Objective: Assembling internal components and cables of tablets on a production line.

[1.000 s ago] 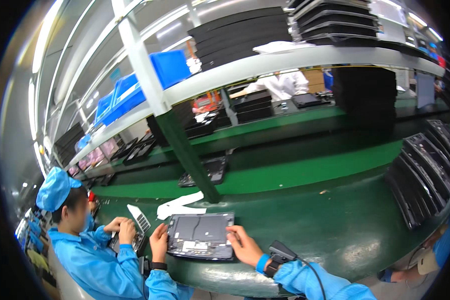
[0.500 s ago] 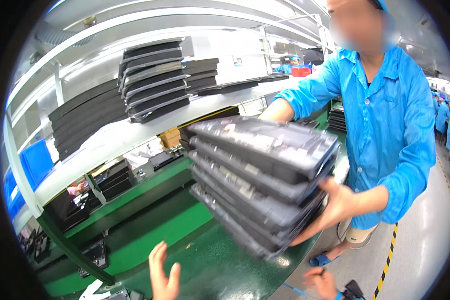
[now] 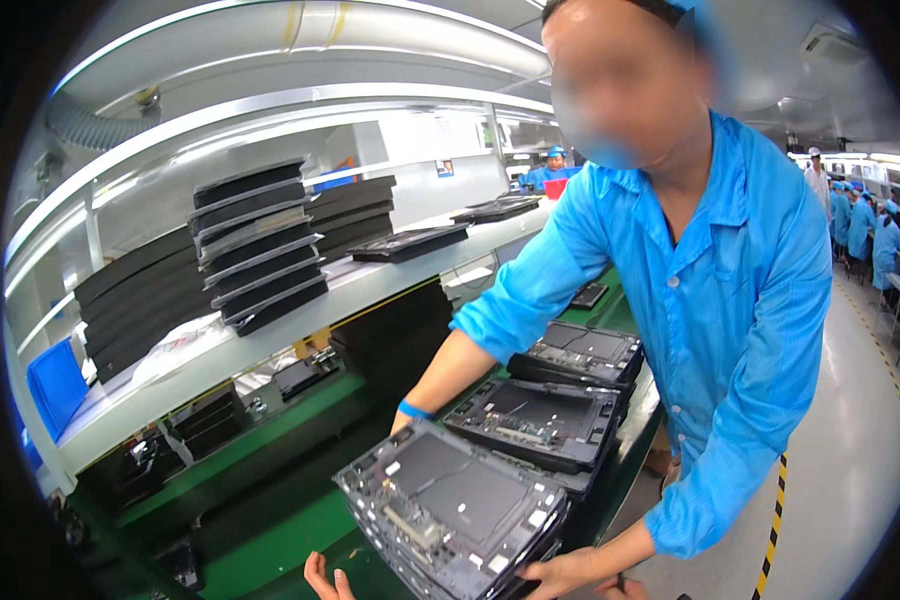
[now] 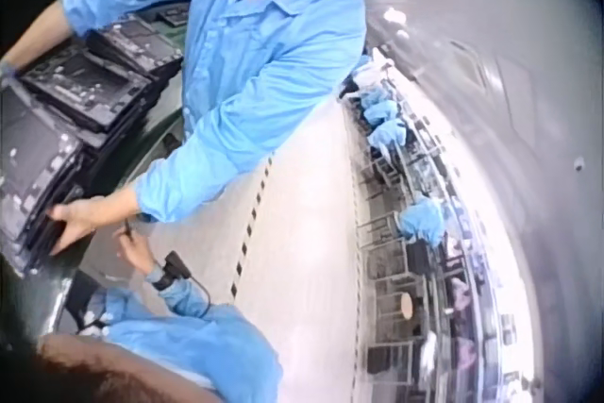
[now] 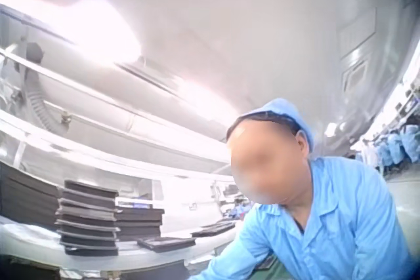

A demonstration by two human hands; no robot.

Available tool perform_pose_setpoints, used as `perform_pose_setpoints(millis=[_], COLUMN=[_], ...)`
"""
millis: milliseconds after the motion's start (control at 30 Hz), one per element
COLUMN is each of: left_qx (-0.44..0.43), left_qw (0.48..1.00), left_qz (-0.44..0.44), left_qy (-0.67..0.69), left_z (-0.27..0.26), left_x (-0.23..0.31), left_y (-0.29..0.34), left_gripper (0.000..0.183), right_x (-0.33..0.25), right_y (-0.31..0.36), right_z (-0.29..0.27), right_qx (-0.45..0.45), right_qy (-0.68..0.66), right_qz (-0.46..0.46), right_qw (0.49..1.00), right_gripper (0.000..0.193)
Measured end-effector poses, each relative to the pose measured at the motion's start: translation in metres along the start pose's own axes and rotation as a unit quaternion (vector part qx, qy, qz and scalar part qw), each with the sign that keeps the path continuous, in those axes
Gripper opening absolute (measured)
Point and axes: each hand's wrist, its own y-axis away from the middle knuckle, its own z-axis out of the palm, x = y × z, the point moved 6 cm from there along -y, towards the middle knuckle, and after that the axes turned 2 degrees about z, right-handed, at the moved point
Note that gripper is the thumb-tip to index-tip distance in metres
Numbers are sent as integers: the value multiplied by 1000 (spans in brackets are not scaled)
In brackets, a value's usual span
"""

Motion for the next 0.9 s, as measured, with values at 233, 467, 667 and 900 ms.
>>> perform_pose_setpoints(millis=[233,467,667,900], left_qx=[18,7,8,-20], left_qw=[985,979,981,988], left_qz=[59,71,65,53], left_qy=[-159,-193,-182,-142], left_z=[3,-12,-3,3], left_x=[-45,-103,-62,-63], left_y=[-8,10,13,16], left_gripper=[44,46,42,38], right_x=[-12,-18,-41,-45], right_y=[-11,-10,-11,-31], right_z=[19,20,31,59], right_qx=[-25,5,6,-48], right_qy=[18,38,36,34], right_qz=[3,2,-1,54], right_qw=[1000,999,999,997], right_gripper=[23,22,21,20])
